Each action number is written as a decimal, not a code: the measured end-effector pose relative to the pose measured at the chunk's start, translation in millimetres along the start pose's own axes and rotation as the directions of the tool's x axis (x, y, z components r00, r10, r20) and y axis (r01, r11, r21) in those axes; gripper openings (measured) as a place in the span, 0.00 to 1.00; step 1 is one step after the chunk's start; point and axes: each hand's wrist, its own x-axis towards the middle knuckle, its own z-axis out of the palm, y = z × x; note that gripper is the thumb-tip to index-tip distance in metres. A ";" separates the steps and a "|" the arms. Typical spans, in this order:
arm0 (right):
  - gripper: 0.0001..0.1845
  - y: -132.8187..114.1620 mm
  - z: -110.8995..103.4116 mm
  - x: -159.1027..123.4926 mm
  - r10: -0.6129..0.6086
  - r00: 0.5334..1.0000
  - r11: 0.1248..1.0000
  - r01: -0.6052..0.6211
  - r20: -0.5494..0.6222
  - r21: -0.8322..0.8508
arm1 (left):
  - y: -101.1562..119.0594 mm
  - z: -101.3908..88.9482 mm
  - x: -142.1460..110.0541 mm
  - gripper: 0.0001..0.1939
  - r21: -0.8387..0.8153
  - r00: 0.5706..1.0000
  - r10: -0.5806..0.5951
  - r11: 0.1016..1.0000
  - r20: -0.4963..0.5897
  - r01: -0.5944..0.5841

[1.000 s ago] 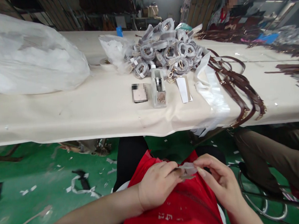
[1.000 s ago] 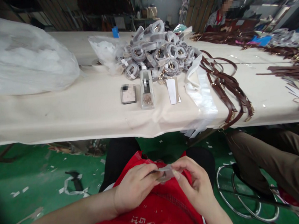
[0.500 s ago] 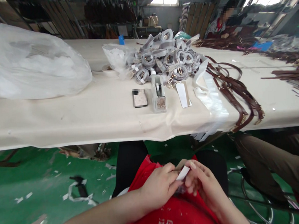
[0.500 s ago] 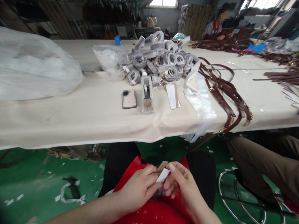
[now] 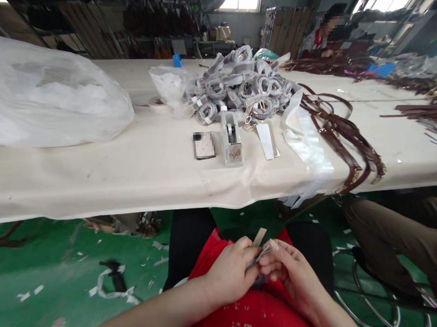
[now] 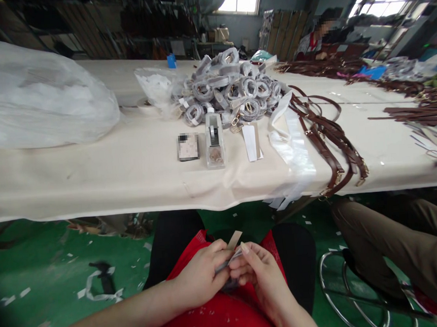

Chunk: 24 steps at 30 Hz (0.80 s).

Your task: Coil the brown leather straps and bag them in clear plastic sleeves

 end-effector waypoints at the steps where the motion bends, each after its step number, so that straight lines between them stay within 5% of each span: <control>1: 0.17 -0.1 0.3 -0.4 -0.002 1.000 1.000 0.002 0.003 -0.001 | -0.6 0.4 -0.4 0.12 -0.002 1.000 0.001 1.000 -0.003 -0.001; 6: 0.15 -1.6 -2.6 -2.9 -0.004 0.998 1.000 0.002 0.067 0.019 | -4.1 -1.5 -4.4 0.08 -0.070 0.998 0.037 0.997 -0.045 -0.040; 10: 0.16 1.2 -7.7 -2.3 -0.049 0.986 0.997 0.056 0.159 -0.043 | -8.6 -3.5 -2.7 0.16 -0.160 0.997 0.031 0.986 -0.075 -0.043; 20: 0.39 14.8 -14.1 -0.6 -0.205 0.959 0.912 0.261 0.197 -0.316 | -12.6 -3.1 7.1 0.14 -0.220 0.994 -0.095 0.972 -0.062 0.080; 24: 0.40 20.7 -17.7 4.6 -0.213 0.908 0.866 0.346 0.360 -0.362 | -16.7 -0.6 11.5 0.11 -0.231 0.986 -0.162 0.961 -0.025 0.152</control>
